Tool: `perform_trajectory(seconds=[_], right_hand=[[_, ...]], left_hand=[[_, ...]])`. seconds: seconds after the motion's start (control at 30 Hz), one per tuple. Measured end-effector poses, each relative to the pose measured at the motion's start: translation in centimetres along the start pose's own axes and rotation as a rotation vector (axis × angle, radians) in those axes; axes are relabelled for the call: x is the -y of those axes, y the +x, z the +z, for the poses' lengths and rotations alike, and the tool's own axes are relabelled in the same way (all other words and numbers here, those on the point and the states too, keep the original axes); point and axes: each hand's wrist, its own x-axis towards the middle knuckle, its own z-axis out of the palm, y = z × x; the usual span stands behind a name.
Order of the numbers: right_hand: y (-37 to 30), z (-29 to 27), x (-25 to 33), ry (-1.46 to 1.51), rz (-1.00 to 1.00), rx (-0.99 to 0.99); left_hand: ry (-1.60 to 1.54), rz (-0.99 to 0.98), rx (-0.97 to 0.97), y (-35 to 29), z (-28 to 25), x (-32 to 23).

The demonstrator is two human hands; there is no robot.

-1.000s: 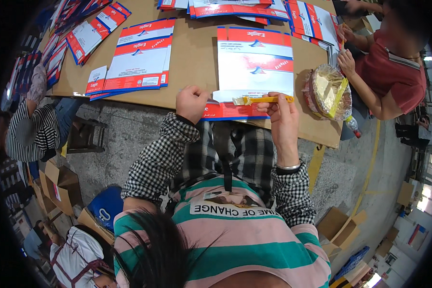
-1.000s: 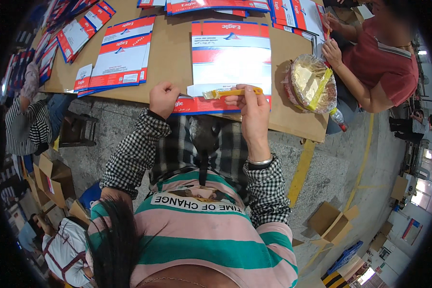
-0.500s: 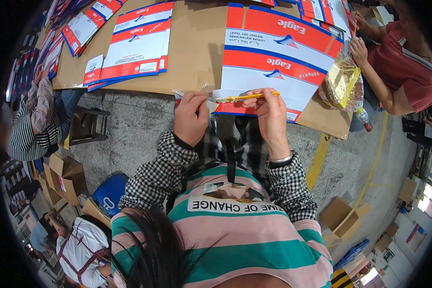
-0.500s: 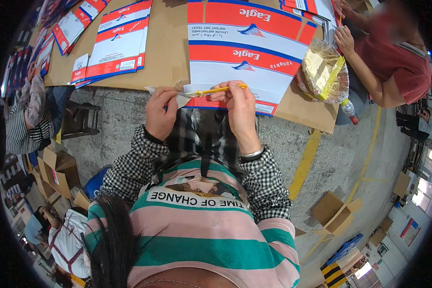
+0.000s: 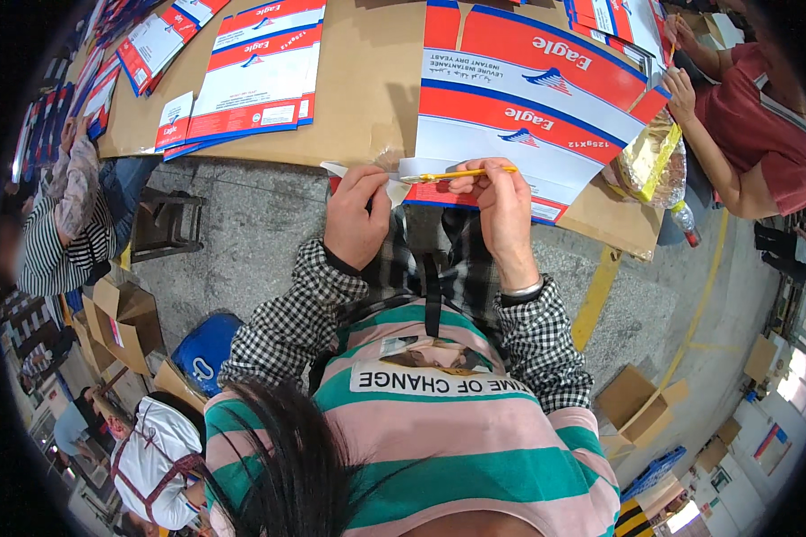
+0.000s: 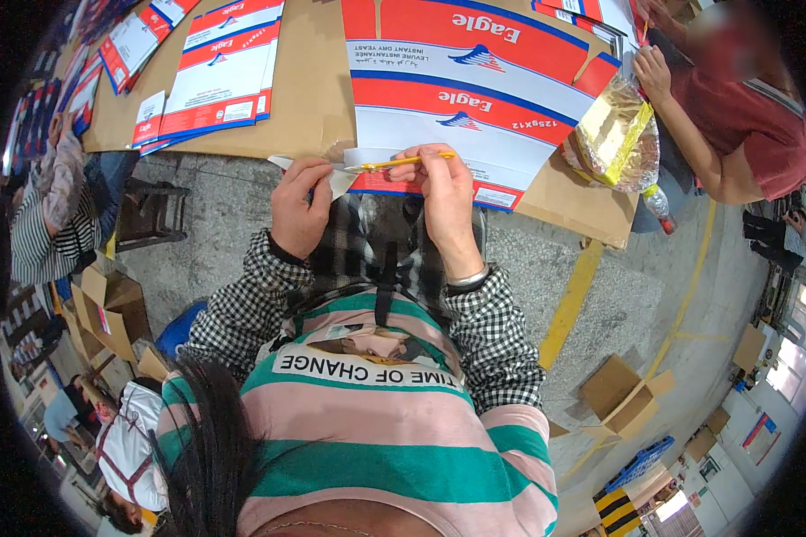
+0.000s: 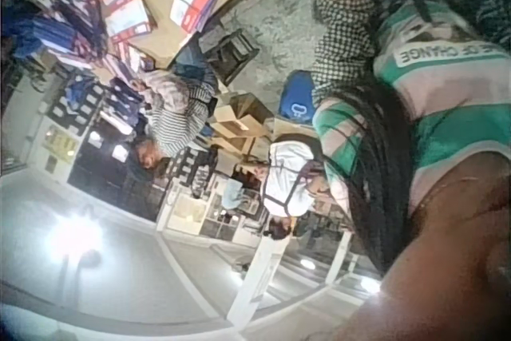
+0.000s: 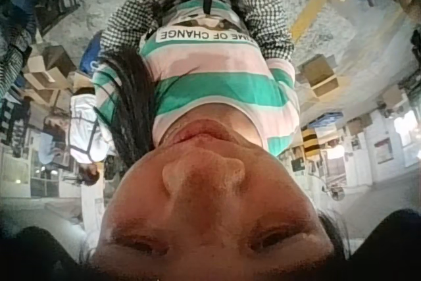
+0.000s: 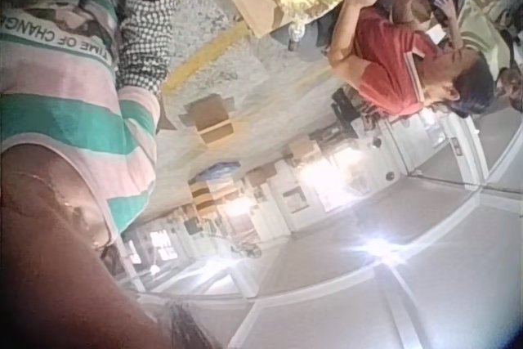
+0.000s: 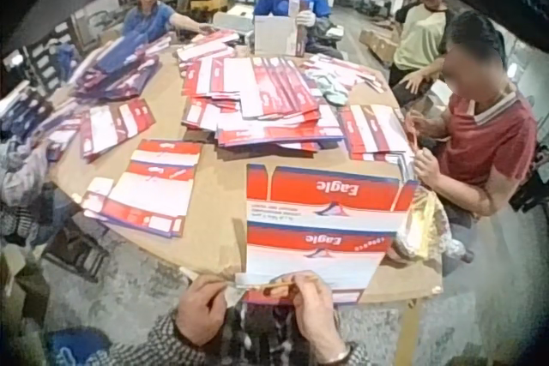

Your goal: The person assembles flat-packed cardboard boxes at a workbench. They fold the box flaps, apply adhesive to the tabs using a small brush, and press the flaps together to form the box structure. The person handles multiple boxes sequentially, stacking the finished ones on the table.

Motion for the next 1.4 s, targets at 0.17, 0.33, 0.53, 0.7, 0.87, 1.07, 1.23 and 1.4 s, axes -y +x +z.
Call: perform_trajectory(seconds=[0.17,0.33,0.53,0.7,0.87,1.07,1.23,1.4], right_hand=[[0.2,0.0,-0.3,-0.019,0.042,-0.018],[0.1,-0.2,-0.3,-0.011,0.033,-0.02],[0.1,-0.8,-0.5,-0.07,0.019,0.039],[0.1,-0.2,0.0,-0.035,0.041,0.044],[0.0,-0.7,-0.2,-0.006,0.043,0.03],[-0.4,-1.1,0.7,-0.009,0.004,0.084],[-3.2,-3.9,8.8,0.07,-0.25,0.182],[-3.7,-8.4,18.4,-0.153,-0.759,-0.448]], left_hand=[[-0.001,-0.018,0.0,0.2,0.3,0.5],[-0.008,-0.005,-0.008,0.4,0.3,0.5],[-0.011,0.002,0.004,0.4,0.3,0.7],[-0.019,-0.019,-0.01,0.4,0.4,0.7],[-0.029,-0.013,0.003,0.5,0.2,0.8],[-0.026,0.028,-0.012,0.8,0.7,1.3],[-0.013,0.087,-0.08,1.3,1.2,2.1],[-0.083,-0.105,-0.007,2.3,1.5,1.9]])
